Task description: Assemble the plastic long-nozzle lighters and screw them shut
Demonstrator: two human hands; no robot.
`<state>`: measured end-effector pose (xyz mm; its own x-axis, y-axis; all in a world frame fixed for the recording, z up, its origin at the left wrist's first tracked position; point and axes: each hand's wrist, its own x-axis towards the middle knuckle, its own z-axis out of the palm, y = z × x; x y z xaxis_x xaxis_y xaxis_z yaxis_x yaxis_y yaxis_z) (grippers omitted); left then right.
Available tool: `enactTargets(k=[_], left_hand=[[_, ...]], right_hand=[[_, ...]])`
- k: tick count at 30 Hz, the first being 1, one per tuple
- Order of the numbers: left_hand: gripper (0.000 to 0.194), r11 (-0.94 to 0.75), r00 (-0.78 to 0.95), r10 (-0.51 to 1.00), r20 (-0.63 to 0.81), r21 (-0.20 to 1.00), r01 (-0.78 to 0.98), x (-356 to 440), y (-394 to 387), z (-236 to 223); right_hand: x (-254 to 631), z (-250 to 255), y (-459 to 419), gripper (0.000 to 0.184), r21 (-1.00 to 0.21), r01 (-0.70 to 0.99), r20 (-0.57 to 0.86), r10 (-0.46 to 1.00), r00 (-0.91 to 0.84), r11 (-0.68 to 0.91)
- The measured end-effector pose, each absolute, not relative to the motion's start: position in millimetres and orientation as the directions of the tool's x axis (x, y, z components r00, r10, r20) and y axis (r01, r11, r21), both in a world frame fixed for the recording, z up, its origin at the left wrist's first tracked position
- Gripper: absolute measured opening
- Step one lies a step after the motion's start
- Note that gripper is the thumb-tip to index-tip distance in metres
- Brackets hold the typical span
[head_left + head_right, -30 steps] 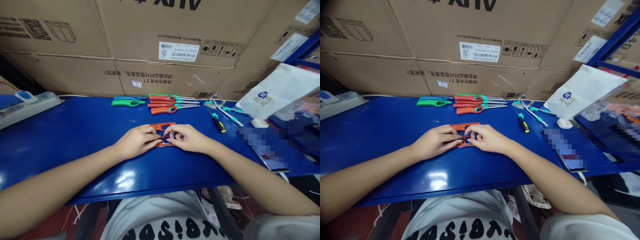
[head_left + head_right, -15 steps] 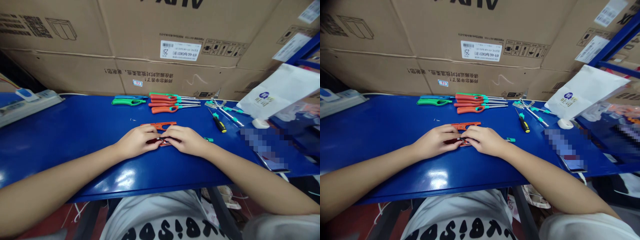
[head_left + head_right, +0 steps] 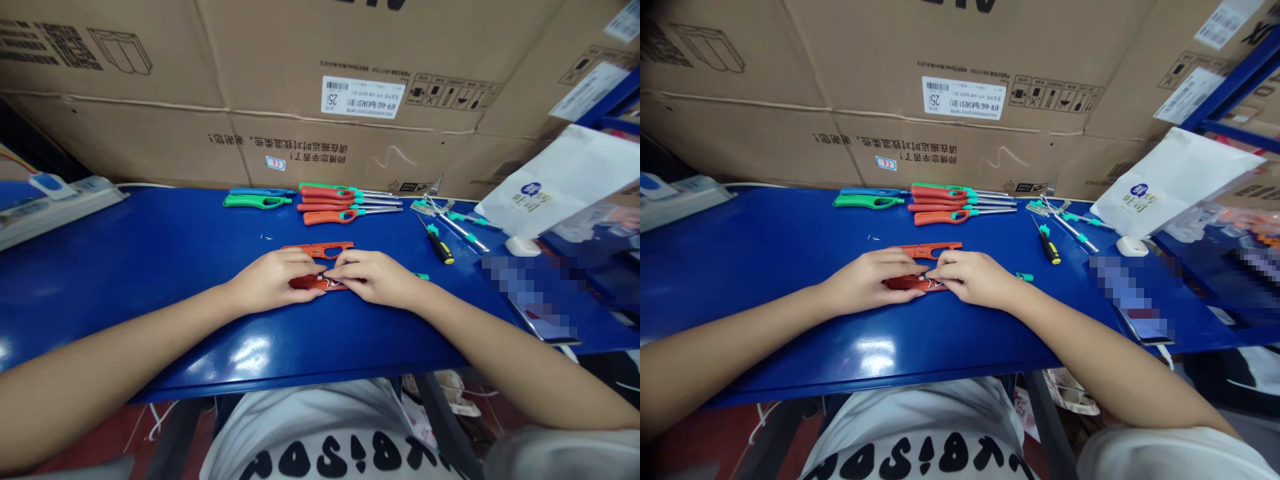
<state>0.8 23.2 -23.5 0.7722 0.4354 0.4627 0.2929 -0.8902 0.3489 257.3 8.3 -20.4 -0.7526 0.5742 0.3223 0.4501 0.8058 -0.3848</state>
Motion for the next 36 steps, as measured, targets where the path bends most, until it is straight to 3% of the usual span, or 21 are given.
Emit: enactTargets(k=[9, 11, 17, 24, 28, 36], left_hand=[[0.027, -0.856, 0.762, 0.477, 0.439, 0.428, 0.29, 1.1, 21.8, -24.8], [0.029, -0.861, 0.768, 0.47, 0.436, 0.417, 0.29, 0.5, 22.2, -24.7], [0.039, -0.9, 0.778, 0.424, 0.463, 0.308, 0.308, -2.9, 22.3, -22.9], [0.035, -0.956, 0.861, 0.283, 0.422, 0.201, 0.216, -5.1, 21.0, -16.6], [0.034, -0.936, 0.857, 0.337, 0.39, 0.236, 0.261, -3.7, 19.9, -15.5], [0.03, -0.915, 0.859, 0.392, 0.329, 0.233, 0.328, -0.5, 16.5, -12.1]], right_hand=[[255.7, -15.1, 3.1, 0.037, -0.137, 0.547, 0.205, 0.564, -0.8, 0.826], [255.3, -11.9, 1.4, 0.034, -0.173, 0.554, 0.205, 0.58, -0.788, 0.814], [268.2, -0.8, 8.9, 0.024, -0.427, 0.51, 0.306, 0.651, -0.695, 0.746], [283.0, 13.9, 11.6, 0.012, -0.499, 0.505, 0.208, 0.662, -0.72, 0.705], [277.1, 13.7, 6.5, 0.016, -0.512, 0.527, 0.101, 0.657, -0.747, 0.678], [269.2, 11.0, 2.7, 0.014, -0.524, 0.575, 0.043, 0.693, -0.72, 0.629]])
